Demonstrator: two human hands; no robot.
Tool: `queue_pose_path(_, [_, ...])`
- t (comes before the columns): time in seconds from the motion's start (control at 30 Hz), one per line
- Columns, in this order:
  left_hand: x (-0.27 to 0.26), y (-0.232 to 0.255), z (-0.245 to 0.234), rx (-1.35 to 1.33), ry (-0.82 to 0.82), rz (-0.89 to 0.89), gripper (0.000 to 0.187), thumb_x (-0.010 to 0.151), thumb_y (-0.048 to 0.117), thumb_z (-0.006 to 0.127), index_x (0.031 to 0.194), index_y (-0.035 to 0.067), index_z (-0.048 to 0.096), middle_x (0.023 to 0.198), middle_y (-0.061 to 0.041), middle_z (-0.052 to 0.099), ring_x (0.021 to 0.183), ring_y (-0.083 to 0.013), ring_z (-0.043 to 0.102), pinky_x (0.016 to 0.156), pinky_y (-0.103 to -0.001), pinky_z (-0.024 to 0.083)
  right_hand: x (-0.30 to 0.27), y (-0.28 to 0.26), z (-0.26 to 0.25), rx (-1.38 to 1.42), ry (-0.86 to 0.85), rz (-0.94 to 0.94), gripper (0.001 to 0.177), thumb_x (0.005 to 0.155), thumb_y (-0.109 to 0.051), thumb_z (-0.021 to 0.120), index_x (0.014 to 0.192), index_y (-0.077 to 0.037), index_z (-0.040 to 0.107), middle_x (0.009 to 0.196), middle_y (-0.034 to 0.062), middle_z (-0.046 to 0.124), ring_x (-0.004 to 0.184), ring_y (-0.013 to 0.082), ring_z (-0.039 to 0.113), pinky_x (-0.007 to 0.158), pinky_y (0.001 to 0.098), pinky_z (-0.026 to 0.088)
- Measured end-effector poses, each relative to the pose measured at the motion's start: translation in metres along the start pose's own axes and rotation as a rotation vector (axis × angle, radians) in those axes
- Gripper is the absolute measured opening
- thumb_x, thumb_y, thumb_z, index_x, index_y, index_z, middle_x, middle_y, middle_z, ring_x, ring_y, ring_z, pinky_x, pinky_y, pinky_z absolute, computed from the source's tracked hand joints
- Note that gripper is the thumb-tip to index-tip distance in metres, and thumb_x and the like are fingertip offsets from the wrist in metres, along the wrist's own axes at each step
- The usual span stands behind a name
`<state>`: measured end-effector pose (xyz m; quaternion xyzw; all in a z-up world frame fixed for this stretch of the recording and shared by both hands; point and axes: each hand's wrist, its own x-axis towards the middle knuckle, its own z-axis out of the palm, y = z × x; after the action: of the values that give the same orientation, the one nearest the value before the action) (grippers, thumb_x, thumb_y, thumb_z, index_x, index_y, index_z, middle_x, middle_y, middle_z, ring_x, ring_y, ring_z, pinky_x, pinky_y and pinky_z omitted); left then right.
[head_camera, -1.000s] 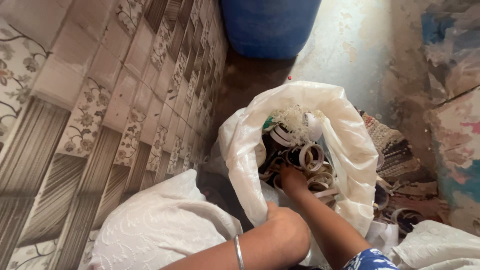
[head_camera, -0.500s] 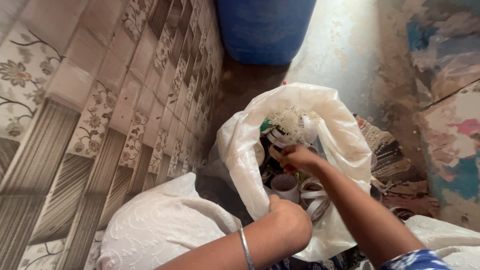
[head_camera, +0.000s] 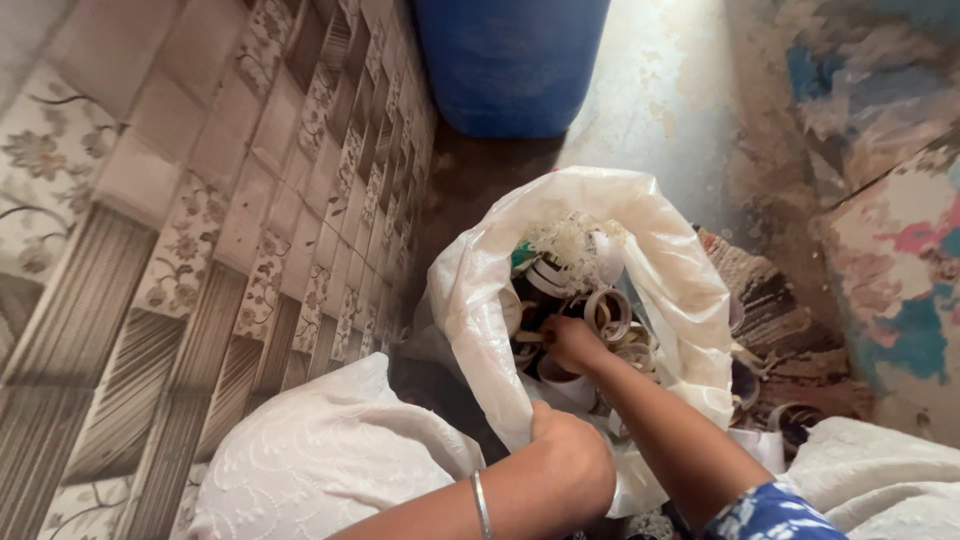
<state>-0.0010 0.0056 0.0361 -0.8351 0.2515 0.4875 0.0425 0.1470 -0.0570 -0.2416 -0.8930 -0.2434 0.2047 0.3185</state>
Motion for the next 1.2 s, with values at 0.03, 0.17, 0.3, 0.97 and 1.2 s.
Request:
queue_pose_path(0.03, [-0.001, -0.001, 0.001, -0.01, 0.02, 0.007, 0.044, 0.081, 0.03, 0.079, 0.125, 0.022, 0.077, 0.135, -0.003, 0.071, 0.127, -0.0305, 0.064, 0.104, -0.06, 0.04, 0.001, -0.001, 0.012, -0.015, -0.014, -0.011, 0.029, 0.08, -0.01, 0.069, 0.109, -0.007, 0.075, 0.104, 0.0194, 0.074, 0.097, 0.0376, 0.07, 0.086, 0.0441, 0.056])
queue_pose_path(0.17, [0.0, -0.009, 0.002, -0.093, 0.109, 0.046, 0.036, 0.087, 0.024, 0.071, 0.121, 0.019, 0.079, 0.131, -0.007, 0.072, 0.121, -0.0323, 0.067, 0.102, -0.059, 0.041, 0.004, -0.014, 0.031, -0.178, -0.123, -0.069, 0.031, 0.079, -0.012, 0.067, 0.11, -0.011, 0.075, 0.108, 0.0194, 0.072, 0.1, 0.0396, 0.068, 0.089, 0.0476, 0.055])
queue_pose_path(0.3, [0.005, -0.014, -0.002, -0.162, 0.062, 0.035, 0.035, 0.089, 0.024, 0.068, 0.122, 0.017, 0.077, 0.128, -0.007, 0.071, 0.12, -0.032, 0.067, 0.101, -0.055, 0.044, -0.001, -0.031, 0.03, -0.301, -0.277, 0.103, 0.036, 0.087, -0.015, 0.062, 0.123, -0.017, 0.07, 0.124, 0.0138, 0.069, 0.117, 0.0352, 0.064, 0.097, 0.0465, 0.053])
queue_pose_path(0.97, [0.004, -0.018, -0.005, -0.147, 0.089, 0.056, 0.036, 0.088, 0.019, 0.068, 0.122, 0.013, 0.077, 0.127, -0.008, 0.071, 0.116, -0.0286, 0.069, 0.097, -0.048, 0.046, -0.02, -0.028, 0.037, -0.441, -0.351, 0.115, 0.046, 0.099, -0.025, 0.053, 0.144, -0.032, 0.054, 0.158, 0.0053, 0.04, 0.141, 0.0348, 0.041, 0.11, 0.0514, 0.042])
queue_pose_path(1.2, [0.002, -0.018, -0.006, -0.125, 0.059, 0.059, 0.035, 0.087, 0.02, 0.07, 0.121, 0.015, 0.078, 0.128, -0.006, 0.072, 0.116, -0.0283, 0.07, 0.098, -0.049, 0.046, -0.018, -0.035, 0.025, -0.251, -0.324, 0.044, 0.049, 0.091, -0.03, 0.061, 0.141, -0.028, 0.06, 0.137, 0.0151, 0.06, 0.124, 0.0356, 0.059, 0.101, 0.0451, 0.05])
